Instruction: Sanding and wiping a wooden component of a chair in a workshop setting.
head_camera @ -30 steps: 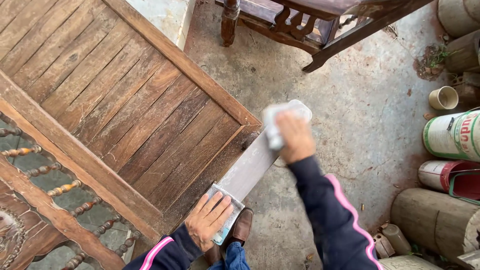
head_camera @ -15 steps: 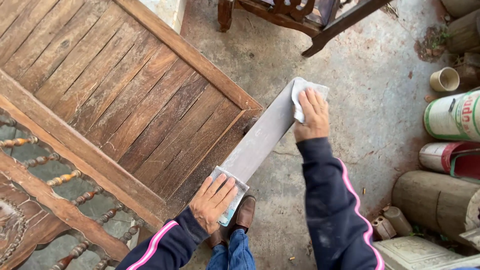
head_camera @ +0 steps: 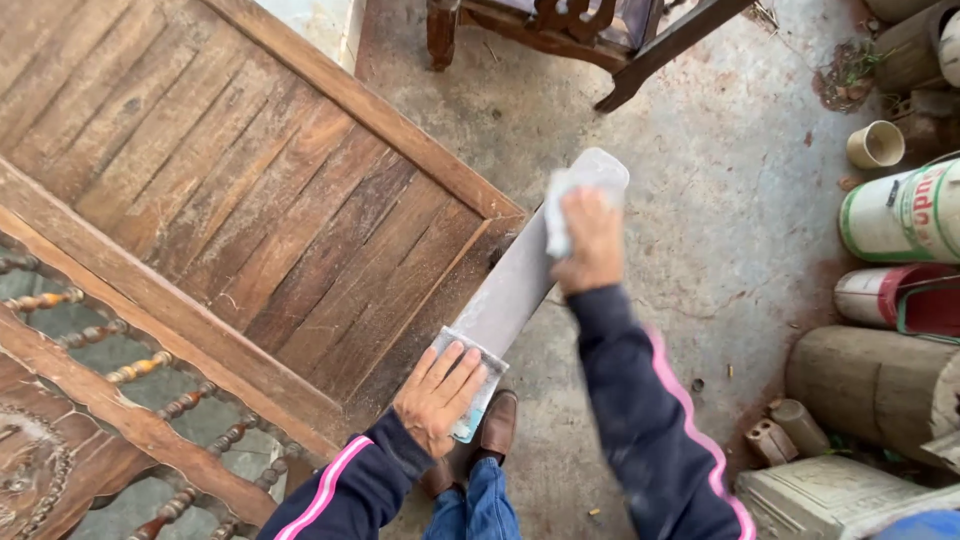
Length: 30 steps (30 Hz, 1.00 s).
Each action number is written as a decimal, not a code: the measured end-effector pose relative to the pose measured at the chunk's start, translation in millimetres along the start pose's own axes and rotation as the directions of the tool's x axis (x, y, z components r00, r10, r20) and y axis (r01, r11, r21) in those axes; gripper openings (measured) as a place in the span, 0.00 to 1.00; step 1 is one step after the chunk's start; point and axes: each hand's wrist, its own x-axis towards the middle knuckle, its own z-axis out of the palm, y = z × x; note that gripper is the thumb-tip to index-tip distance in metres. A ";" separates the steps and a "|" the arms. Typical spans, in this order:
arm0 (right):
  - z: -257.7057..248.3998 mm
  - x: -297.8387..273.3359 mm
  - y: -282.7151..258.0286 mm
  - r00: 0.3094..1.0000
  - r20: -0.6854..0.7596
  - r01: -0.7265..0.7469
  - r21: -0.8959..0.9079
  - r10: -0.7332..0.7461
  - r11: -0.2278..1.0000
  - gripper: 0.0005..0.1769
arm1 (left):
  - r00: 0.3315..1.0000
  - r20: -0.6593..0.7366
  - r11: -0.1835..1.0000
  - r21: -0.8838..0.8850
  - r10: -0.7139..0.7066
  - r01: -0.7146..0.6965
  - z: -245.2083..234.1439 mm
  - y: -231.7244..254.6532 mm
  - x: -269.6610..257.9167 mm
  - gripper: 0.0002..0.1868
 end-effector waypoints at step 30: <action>-12.3 -45.3 -77.7 0.933 0.208 0.286 0.073 -0.295 0.955 0.40 | 0.999 -0.037 1.000 0.008 -0.004 0.004 0.3 2.9 2.5 0.31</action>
